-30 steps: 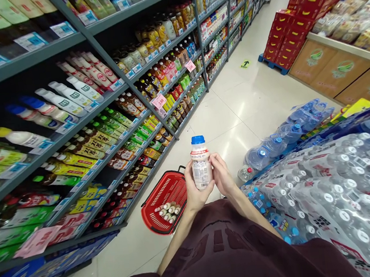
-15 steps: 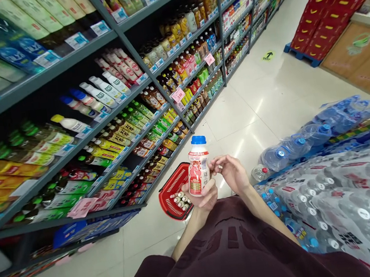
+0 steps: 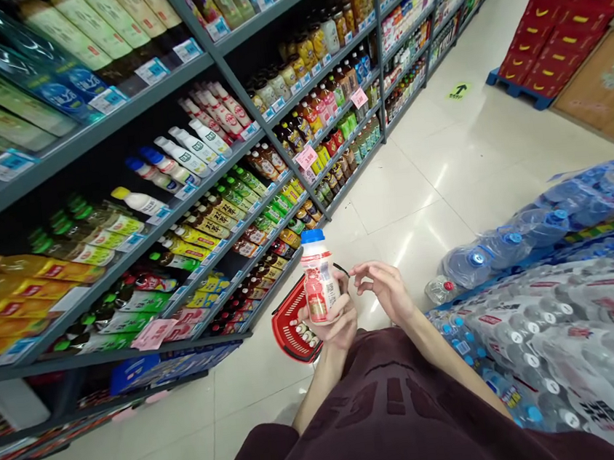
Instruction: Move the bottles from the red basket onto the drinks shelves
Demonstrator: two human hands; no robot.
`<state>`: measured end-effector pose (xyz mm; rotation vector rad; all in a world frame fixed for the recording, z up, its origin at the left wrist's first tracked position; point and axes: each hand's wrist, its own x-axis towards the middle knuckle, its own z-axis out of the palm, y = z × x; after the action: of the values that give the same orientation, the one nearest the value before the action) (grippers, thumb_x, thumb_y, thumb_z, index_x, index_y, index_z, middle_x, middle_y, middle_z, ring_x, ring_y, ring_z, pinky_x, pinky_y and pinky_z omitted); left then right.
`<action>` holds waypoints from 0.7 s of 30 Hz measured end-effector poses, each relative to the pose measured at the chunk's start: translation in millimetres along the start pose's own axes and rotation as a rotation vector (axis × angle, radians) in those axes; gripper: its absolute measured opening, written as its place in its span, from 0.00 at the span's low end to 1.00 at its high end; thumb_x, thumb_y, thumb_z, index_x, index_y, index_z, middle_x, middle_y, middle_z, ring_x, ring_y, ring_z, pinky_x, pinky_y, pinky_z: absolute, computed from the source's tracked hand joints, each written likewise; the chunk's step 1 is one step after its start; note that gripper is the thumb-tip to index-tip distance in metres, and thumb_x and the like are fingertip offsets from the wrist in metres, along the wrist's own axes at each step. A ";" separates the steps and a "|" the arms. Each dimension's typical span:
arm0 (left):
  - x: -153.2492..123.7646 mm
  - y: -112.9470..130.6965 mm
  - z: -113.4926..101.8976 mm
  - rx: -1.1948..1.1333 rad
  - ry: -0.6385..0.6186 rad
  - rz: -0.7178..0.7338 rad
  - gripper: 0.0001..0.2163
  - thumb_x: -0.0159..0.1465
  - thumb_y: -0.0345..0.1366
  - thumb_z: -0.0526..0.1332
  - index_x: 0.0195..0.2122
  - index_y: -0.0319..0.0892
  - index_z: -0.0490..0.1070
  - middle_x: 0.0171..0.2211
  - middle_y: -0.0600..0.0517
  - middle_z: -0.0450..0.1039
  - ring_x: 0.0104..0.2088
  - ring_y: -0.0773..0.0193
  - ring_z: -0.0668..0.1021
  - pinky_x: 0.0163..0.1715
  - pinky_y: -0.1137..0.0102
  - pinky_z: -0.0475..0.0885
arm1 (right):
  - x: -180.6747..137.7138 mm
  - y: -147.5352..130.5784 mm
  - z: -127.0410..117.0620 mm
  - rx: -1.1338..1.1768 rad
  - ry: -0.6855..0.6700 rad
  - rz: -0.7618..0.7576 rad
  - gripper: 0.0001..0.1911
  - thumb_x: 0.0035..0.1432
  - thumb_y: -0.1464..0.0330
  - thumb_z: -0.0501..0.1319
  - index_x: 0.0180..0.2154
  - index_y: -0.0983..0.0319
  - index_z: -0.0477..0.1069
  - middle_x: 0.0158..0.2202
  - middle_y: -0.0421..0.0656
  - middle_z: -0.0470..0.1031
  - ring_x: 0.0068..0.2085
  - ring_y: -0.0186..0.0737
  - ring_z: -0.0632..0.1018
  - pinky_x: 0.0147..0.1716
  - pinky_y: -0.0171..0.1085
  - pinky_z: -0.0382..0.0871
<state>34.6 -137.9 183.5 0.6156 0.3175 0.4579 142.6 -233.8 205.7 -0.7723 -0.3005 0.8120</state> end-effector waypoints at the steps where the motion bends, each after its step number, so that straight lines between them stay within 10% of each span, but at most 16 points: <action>1: 1.1 3.4 -1.9 0.060 -0.032 0.021 0.35 0.52 0.58 0.68 0.58 0.47 0.67 0.57 0.41 0.69 0.21 0.77 0.59 0.03 0.85 0.43 | -0.1 0.5 -0.2 -0.041 0.000 -0.013 0.11 0.62 0.61 0.65 0.39 0.59 0.83 0.42 0.47 0.83 0.39 0.41 0.78 0.36 0.38 0.74; 7: -1.2 12.3 -7.2 0.799 0.098 0.465 0.41 0.56 0.46 0.71 0.68 0.50 0.53 0.55 0.41 0.72 0.45 0.53 0.81 0.33 0.64 0.83 | 7.7 15.2 0.9 -0.255 -0.006 -0.032 0.16 0.60 0.59 0.69 0.48 0.56 0.81 0.47 0.45 0.82 0.47 0.44 0.78 0.43 0.40 0.75; 12: -11.2 23.0 -6.7 1.497 0.187 0.883 0.34 0.59 0.32 0.69 0.66 0.47 0.62 0.63 0.41 0.68 0.62 0.48 0.74 0.61 0.52 0.74 | 16.0 36.2 12.2 -0.289 -0.077 0.017 0.19 0.58 0.60 0.71 0.51 0.56 0.79 0.51 0.43 0.82 0.53 0.46 0.79 0.55 0.41 0.73; 21: -36.0 34.4 -23.3 1.849 0.192 0.725 0.48 0.59 0.29 0.69 0.75 0.49 0.41 0.64 0.38 0.66 0.63 0.47 0.73 0.57 0.53 0.78 | 25.0 67.4 34.1 -0.153 -0.048 0.207 0.27 0.48 0.60 0.76 0.51 0.57 0.77 0.51 0.45 0.83 0.54 0.49 0.81 0.57 0.44 0.74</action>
<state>-16.6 -119.9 192.1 2.5491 0.6754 0.8575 105.3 -168.4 179.8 -0.9387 -0.3311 1.0123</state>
